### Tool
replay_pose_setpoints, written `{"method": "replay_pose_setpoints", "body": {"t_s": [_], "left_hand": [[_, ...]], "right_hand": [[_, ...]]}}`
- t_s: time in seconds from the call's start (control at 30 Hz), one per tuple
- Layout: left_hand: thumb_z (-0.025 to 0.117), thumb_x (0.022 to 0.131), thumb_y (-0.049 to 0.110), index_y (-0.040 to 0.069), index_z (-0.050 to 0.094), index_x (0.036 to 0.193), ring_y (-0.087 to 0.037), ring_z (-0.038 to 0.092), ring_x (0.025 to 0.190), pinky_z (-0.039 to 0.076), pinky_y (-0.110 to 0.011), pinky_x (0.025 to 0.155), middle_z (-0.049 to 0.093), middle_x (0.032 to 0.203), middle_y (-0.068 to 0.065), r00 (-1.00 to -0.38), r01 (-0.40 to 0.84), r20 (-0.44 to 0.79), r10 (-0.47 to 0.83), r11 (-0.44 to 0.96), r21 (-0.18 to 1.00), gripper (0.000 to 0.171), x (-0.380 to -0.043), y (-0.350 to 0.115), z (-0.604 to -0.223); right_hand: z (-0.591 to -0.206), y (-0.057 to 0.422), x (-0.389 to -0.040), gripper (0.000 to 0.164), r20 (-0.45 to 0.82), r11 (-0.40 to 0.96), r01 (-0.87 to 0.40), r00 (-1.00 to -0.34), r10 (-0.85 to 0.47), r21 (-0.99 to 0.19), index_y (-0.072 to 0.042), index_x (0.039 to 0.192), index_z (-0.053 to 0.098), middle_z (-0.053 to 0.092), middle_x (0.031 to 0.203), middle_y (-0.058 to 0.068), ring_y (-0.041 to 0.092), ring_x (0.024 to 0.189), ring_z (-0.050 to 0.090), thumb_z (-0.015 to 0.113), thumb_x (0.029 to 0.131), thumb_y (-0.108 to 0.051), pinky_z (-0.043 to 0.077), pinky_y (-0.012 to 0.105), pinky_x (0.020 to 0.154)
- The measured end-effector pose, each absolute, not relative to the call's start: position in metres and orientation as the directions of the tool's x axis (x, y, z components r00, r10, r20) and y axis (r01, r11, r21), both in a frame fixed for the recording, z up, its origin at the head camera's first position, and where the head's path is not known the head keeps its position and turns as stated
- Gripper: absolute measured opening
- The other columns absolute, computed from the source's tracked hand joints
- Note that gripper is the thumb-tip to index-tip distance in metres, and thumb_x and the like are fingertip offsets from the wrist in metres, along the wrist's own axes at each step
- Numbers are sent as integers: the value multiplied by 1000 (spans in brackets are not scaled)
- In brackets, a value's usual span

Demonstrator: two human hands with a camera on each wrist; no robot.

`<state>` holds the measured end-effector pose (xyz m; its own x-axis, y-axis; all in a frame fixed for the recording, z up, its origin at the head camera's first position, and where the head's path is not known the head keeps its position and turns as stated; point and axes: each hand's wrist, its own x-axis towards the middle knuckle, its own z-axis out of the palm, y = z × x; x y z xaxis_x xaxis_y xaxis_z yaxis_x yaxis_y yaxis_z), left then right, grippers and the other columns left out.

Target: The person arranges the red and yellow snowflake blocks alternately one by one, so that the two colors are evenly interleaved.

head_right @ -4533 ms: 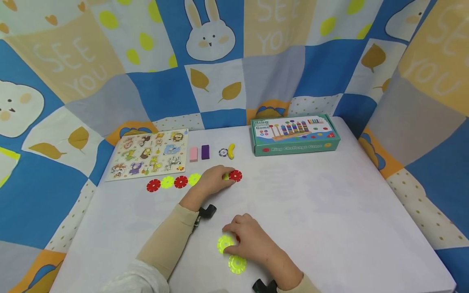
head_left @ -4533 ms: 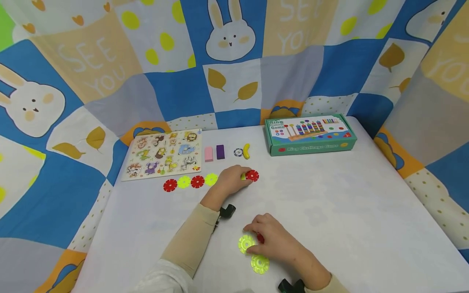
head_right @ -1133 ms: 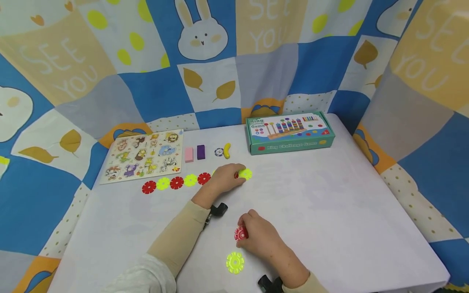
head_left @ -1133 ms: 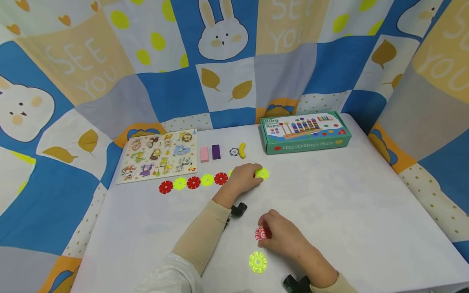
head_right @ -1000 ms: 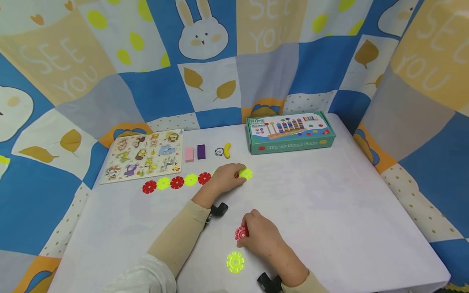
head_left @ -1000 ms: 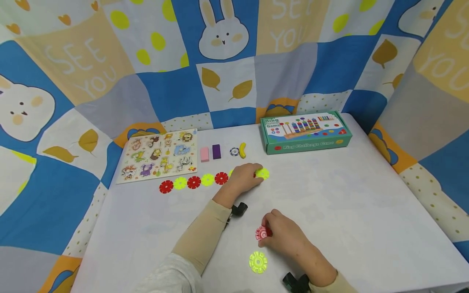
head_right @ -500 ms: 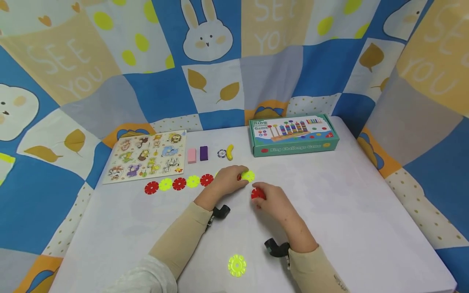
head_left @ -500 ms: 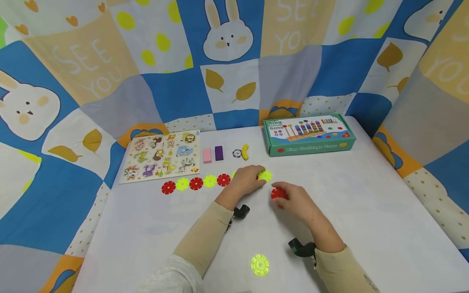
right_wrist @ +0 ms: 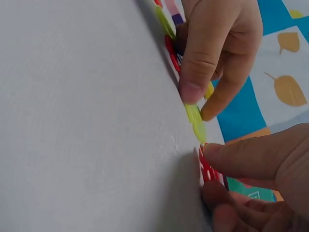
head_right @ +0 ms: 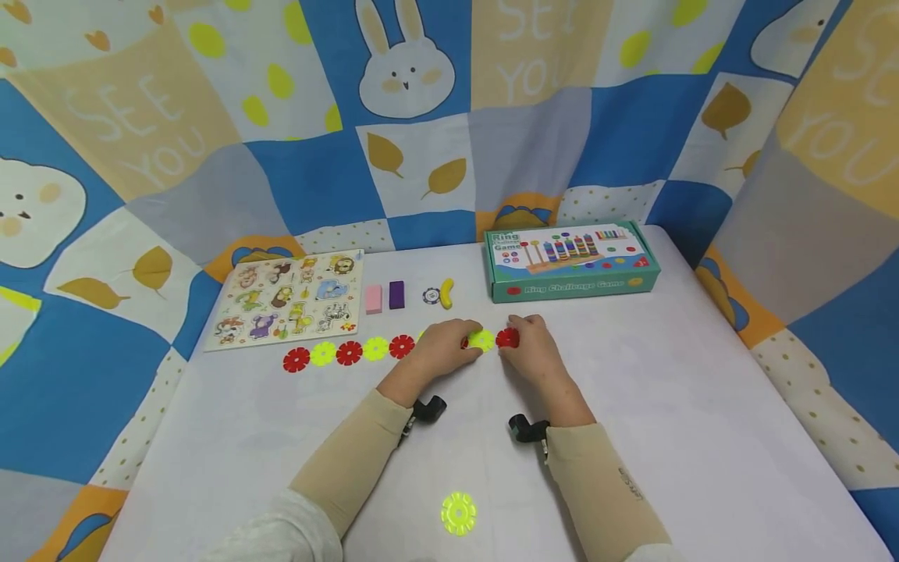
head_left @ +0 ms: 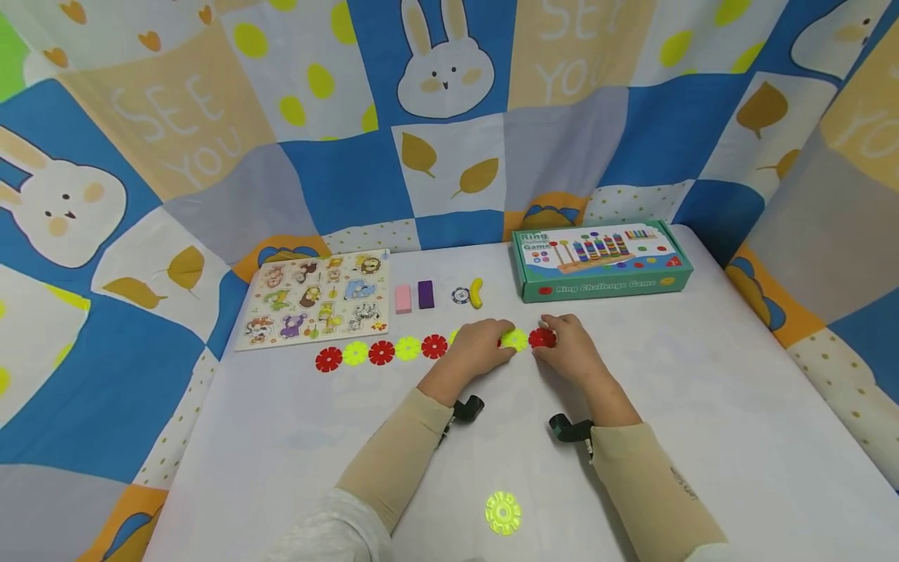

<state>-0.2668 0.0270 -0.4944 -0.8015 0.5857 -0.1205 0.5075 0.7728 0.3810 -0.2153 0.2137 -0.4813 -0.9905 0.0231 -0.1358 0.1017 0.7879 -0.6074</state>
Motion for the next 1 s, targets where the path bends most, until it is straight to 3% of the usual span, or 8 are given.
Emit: {"method": "replay_pose_setpoints", "body": {"t_s": [0.27,0.63,0.83,1.0], "left_hand": [[61,89,41,20,52,135,-14,49,118,37,-41,100,56,129,5,-802,524,-111,587,781,339,51,-265,32,-495],[65,86,39,19,53,133,-17,51,117,39,-43,97,58,127,3,-806,526,-95,585,780,339,53,-265,56,-483],[65,86,41,17,53,133,-14,53,103,44,-38,91,60,120,2,-788,552,-128,602,783,288,54,-265,74,-482],[63,87,43,20,51,136,-15,53,103,44,-39,92,60,122,1,-779,557,-152,609,782,280,55,-266,79,-486]], "right_hand": [[-486,223,-206,48,-91,780,132,-991,96,-612,0,126,57,45,118,23,36,104,49,70,84,-19,43,51,93],[-485,230,-203,53,-117,743,155,-988,103,-651,-4,130,53,47,117,19,32,104,47,71,83,-22,43,49,93],[-478,224,-181,57,-130,747,119,-991,44,-654,-1,133,50,50,110,17,27,92,48,71,83,-20,47,43,81],[-481,213,-144,47,-133,728,116,-990,34,-676,-4,125,55,54,86,7,20,76,50,71,84,-20,46,34,67]]}}
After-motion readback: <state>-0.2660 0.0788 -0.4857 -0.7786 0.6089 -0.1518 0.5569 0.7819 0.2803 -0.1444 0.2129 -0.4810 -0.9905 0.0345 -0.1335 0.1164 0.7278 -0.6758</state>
